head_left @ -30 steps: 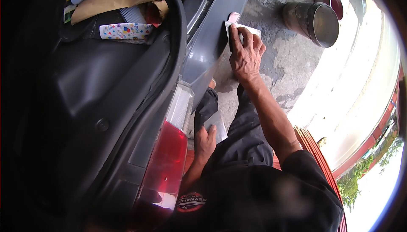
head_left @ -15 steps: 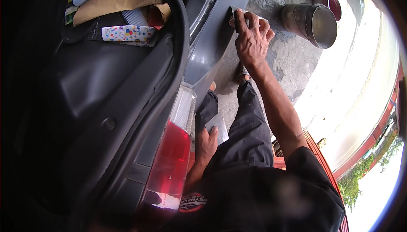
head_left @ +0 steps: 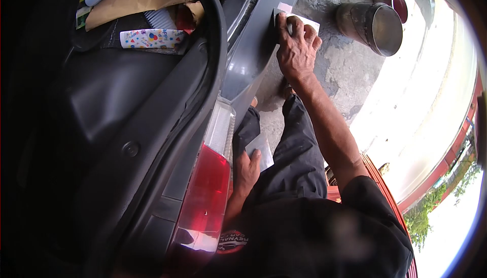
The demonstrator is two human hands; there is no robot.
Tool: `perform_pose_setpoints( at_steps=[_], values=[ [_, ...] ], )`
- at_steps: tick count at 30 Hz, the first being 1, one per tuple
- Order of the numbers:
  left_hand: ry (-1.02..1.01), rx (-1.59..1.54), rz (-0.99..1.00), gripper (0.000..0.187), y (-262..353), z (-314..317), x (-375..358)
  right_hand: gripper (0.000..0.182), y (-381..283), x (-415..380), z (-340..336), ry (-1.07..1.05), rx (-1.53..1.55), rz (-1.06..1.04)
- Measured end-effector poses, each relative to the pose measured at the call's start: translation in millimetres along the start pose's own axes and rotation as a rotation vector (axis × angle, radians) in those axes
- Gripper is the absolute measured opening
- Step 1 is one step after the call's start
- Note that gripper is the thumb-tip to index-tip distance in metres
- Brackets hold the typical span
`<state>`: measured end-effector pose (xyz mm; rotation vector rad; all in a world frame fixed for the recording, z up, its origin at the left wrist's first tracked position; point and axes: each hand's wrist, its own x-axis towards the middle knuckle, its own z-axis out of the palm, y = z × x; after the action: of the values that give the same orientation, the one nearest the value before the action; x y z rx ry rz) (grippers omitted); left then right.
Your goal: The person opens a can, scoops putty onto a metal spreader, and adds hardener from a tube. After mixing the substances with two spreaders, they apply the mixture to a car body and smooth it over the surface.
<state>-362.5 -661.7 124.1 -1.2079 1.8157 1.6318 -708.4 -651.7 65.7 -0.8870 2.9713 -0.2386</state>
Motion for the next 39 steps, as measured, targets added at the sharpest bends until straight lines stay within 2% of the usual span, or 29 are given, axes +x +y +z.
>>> perform_pose_setpoints(
  at_steps=[1, 3, 6, 18, 19, 22, 25, 28, 31, 34, 38, 39],
  values=[
    [-0.027, 0.037, -0.033, 0.041, 0, -1, 0, 0.077, -1, -3, -1, -0.009, -0.006, 0.002],
    [0.017, -0.005, 0.025, 0.041, 0, 1, 0, 0.078, -4, -8, -2, -0.025, -0.016, 0.005],
    [0.065, -0.061, 0.083, 0.042, 5, 3, 2, 0.065, -5, -17, -4, -0.031, -0.068, -0.061],
    [0.085, -0.046, 0.113, 0.053, 0, 5, 4, 0.07, -23, -51, -15, -0.178, -0.038, -0.079],
    [0.084, -0.032, 0.116, 0.054, -4, 5, 4, 0.07, -25, -54, -17, -0.172, -0.026, -0.088],
    [0.024, -0.082, 0.071, 0.039, -12, 3, 4, 0.063, -33, -63, -22, -0.221, 0.075, -0.015],
    [0.016, -0.076, 0.039, 0.04, -10, 2, 4, 0.061, -35, -71, -29, -0.248, 0.1, -0.037],
    [0.048, -0.116, 0.119, 0.039, -9, 4, 8, 0.057, -36, -77, -44, -0.274, 0.159, -0.045],
    [0.051, -0.182, 0.163, 0.047, 6, 5, 16, 0.054, -29, -80, -72, -0.255, 0.23, -0.01],
    [0.0, -0.517, 0.128, 0.042, 47, 10, 24, 0.057, -9, -92, -101, -0.178, 0.426, -0.073],
    [-0.088, -1.263, -0.147, 0.033, 123, 15, 37, 0.061, 10, -124, -154, -0.284, 0.612, -0.297],
    [-0.101, -1.271, -0.127, 0.03, 121, 18, 39, 0.061, 14, -134, -165, -0.322, 0.655, -0.361]
  ],
)
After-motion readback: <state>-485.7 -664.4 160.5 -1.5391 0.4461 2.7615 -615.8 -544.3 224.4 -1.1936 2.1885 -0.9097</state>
